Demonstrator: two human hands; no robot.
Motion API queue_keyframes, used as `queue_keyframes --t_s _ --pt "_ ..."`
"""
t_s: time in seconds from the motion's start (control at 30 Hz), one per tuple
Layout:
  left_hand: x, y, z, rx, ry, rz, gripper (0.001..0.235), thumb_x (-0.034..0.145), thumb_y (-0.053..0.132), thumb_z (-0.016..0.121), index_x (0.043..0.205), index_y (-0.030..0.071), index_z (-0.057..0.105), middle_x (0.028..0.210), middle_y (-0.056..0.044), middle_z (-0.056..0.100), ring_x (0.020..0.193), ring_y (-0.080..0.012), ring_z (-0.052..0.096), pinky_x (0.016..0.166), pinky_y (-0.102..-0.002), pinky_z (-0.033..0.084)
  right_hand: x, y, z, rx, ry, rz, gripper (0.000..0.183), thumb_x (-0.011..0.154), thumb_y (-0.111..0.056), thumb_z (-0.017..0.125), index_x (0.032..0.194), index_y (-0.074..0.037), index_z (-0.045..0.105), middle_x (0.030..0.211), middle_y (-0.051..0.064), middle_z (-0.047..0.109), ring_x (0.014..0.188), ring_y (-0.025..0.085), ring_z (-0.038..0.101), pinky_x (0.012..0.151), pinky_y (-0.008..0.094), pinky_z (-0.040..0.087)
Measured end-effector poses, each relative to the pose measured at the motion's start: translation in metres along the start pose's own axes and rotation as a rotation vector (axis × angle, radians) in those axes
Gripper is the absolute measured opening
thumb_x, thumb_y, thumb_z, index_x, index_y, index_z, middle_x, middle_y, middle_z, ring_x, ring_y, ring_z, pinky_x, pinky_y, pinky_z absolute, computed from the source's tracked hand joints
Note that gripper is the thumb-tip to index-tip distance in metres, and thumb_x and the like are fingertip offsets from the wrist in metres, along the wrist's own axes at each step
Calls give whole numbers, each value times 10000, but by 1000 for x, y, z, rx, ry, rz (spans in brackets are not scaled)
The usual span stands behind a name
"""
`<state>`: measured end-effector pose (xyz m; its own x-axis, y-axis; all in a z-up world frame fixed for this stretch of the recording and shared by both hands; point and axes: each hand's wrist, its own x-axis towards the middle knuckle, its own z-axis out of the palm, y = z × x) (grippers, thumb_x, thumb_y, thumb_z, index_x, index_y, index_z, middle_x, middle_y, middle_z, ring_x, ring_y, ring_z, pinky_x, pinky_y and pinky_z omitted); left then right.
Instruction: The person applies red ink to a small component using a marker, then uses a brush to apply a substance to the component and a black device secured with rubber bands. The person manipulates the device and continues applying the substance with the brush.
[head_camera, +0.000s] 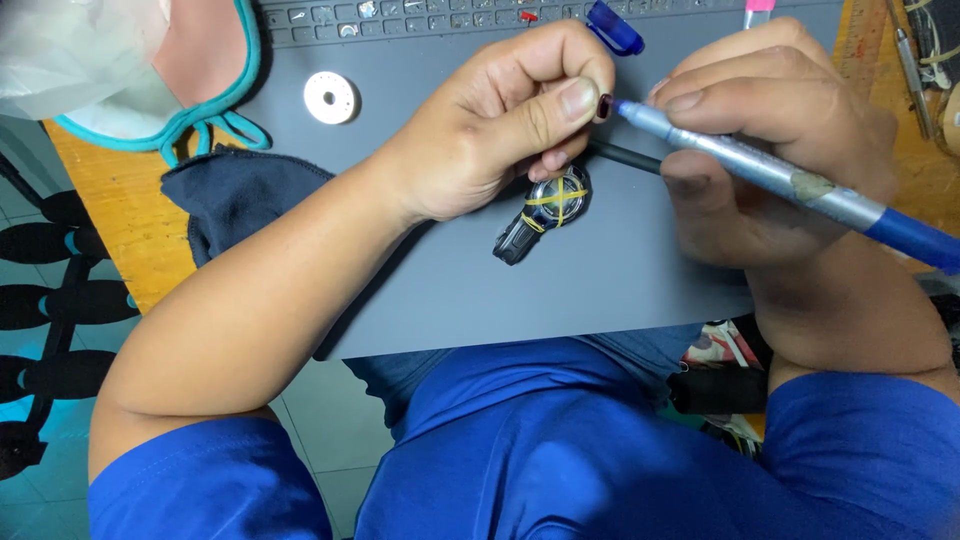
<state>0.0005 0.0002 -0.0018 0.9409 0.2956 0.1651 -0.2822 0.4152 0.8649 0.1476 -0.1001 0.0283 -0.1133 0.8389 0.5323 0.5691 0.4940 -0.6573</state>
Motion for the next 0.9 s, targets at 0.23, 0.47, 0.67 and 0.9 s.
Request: queue_keyframes --t_s 0.23,0.47,0.67,0.9 --pt "0 0 0 -14 -4 -2 177 862 258 364 837 84 377 595 -16 335 510 -69 311 500 -173 274 0 0 0 -12 7 -17 210 858 -118 435 846 90 405 725 226 485 689 368 541 658 387 403" --pt "0 1 1 -22 17 -11 182 853 258 368 811 81 373 588 -14 340 505 -66 315 495 -172 273 0 -2 1 -3 9 22 208 851 -119 440 835 88 420 726 226 499 691 364 543 668 387 408" --pt "0 1 1 -54 39 -26 190 843 274 379 799 89 370 598 -20 346 509 -68 312 489 -168 276 1 -6 -1 -5 -28 40 198 844 -97 429 814 98 442 734 228 510 691 358 533 669 387 405" --pt "0 -3 0 -95 81 -38 187 835 277 405 808 93 391 606 2 328 511 -63 328 485 -155 287 3 -9 0 13 -15 48 195 836 -88 430 789 100 451 741 216 521 698 350 532 654 374 412"
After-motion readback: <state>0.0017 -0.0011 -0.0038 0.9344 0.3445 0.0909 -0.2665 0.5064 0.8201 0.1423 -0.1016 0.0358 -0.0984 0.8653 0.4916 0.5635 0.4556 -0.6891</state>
